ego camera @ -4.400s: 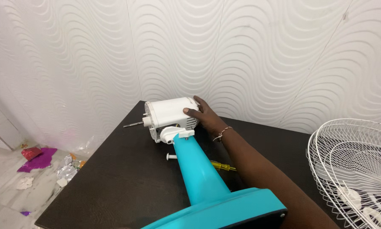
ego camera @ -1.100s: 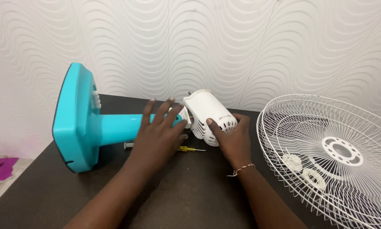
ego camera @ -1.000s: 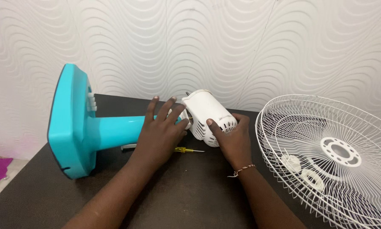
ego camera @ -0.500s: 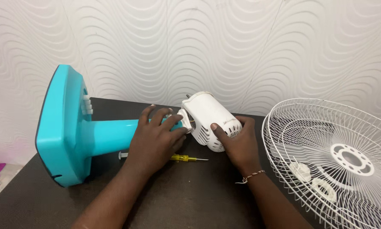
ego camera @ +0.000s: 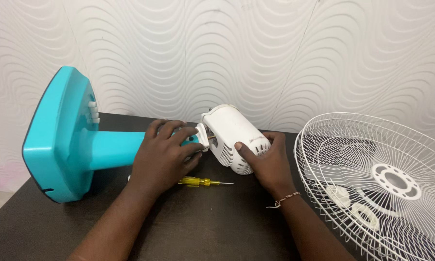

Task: The person aligns and secures the white motor housing to the turquoise fan stand using a white plastic locking knob. They tighten the knob by hand and then use a yellow screwdriver to further secure the connection between the motor and the stand.

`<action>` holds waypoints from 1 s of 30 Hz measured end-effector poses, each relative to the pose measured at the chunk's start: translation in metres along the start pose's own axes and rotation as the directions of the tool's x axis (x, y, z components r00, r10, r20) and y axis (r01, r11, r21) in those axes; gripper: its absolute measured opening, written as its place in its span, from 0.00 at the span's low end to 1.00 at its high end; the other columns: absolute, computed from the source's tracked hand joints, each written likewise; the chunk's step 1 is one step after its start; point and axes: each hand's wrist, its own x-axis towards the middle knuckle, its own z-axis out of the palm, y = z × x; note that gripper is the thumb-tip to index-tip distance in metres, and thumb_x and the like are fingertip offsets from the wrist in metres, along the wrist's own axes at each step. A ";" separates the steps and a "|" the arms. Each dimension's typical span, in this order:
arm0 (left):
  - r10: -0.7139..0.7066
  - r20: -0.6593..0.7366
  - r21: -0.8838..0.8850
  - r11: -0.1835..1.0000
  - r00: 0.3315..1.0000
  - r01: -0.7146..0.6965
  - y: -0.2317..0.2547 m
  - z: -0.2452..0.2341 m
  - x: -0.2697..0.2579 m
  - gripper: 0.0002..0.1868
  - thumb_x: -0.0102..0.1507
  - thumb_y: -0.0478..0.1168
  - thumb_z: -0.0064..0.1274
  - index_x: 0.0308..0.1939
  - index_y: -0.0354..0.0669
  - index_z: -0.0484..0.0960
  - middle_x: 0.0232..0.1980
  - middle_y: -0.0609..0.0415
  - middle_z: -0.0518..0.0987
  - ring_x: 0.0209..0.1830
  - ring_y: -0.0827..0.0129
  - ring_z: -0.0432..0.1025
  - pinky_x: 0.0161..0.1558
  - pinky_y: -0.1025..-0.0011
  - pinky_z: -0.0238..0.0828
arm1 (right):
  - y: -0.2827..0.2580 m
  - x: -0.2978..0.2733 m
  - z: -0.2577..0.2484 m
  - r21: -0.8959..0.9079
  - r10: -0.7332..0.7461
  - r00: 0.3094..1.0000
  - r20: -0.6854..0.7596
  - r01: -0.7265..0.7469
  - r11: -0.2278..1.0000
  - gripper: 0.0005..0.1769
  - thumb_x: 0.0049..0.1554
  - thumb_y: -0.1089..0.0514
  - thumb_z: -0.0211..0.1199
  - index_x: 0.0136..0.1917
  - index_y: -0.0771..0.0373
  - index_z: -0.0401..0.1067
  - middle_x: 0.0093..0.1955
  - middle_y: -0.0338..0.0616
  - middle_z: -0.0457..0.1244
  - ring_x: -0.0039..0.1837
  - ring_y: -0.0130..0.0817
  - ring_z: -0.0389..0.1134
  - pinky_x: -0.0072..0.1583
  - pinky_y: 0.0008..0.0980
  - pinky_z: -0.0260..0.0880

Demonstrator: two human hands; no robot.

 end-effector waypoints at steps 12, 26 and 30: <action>-0.021 -0.049 -0.008 1.000 0.999 0.020 0.005 0.002 0.001 0.10 0.53 0.46 0.67 0.38 0.55 0.90 0.56 0.57 0.81 0.64 0.59 0.68 0.70 0.42 0.51 | 0.009 0.010 0.000 0.081 -0.038 0.999 0.013 0.037 0.996 0.49 0.47 0.39 0.73 0.65 0.73 0.54 0.56 0.66 0.62 0.51 0.47 0.75 0.44 0.38 0.83; -0.006 -0.006 -0.024 1.000 1.000 0.005 0.001 0.004 0.001 0.10 0.54 0.46 0.66 0.39 0.56 0.91 0.56 0.57 0.81 0.63 0.56 0.68 0.67 0.45 0.55 | 0.011 0.009 0.005 -0.027 0.072 0.997 0.018 -0.071 0.997 0.50 0.50 0.37 0.68 0.69 0.72 0.52 0.57 0.65 0.62 0.51 0.49 0.75 0.46 0.39 0.82; -0.018 -0.006 -0.057 0.998 1.000 0.018 -0.001 0.004 0.000 0.11 0.53 0.45 0.66 0.40 0.55 0.91 0.57 0.57 0.81 0.64 0.55 0.68 0.62 0.50 0.61 | 0.024 0.012 0.004 0.078 -0.056 0.998 -0.001 0.056 0.995 0.43 0.53 0.34 0.63 0.66 0.70 0.58 0.56 0.58 0.64 0.55 0.42 0.72 0.53 0.40 0.77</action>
